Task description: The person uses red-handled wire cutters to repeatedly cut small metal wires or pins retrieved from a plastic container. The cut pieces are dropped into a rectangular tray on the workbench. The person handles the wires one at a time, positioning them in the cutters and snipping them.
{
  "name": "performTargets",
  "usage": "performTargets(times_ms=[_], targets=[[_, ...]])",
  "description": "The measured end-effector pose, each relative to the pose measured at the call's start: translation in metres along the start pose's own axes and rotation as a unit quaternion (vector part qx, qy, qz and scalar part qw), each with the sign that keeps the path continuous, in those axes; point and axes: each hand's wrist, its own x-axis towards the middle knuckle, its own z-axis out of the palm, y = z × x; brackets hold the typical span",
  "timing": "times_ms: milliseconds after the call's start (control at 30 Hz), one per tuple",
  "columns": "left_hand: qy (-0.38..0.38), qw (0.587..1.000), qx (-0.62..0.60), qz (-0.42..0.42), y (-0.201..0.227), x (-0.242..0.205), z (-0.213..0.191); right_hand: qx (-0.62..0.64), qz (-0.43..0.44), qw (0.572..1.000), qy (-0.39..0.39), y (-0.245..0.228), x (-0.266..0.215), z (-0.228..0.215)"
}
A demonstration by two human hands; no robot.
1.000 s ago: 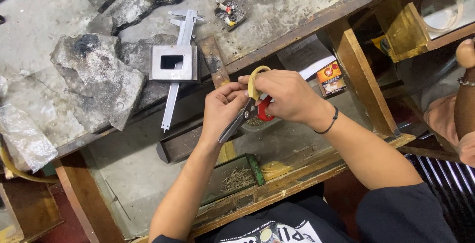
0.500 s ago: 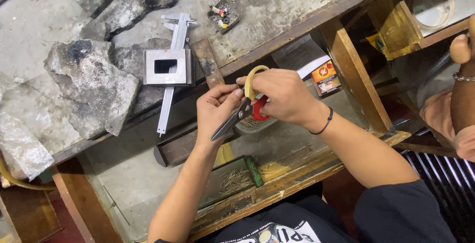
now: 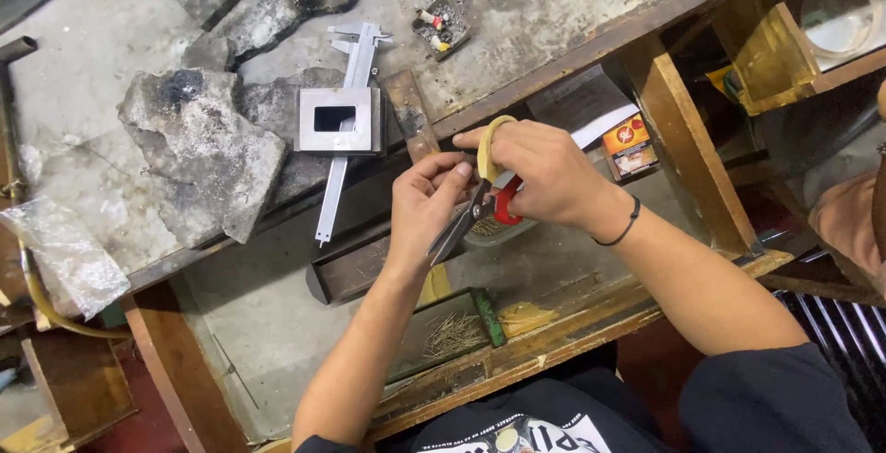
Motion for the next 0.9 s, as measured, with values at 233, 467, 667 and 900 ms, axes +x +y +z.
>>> performTargets(times_ms=[233,467,667,900], targets=[[-0.013,1.0,-0.026,0.0,0.001,-0.001,0.001,-0.003,0.0,1.0,0.001,0.001,-0.004,0.006],[-0.025,0.999,-0.025,0.003,-0.013,0.006,-0.006,0.0,-0.01,1.0,-0.003,0.003,-0.004,0.007],[-0.026,0.999,-0.028,0.003,-0.004,0.002,-0.004,0.002,-0.016,1.0,0.0,0.003,-0.003,0.007],[-0.028,0.999,-0.024,0.011,-0.007,0.004,-0.005,0.008,-0.013,1.0,-0.006,-0.001,-0.002,0.008]])
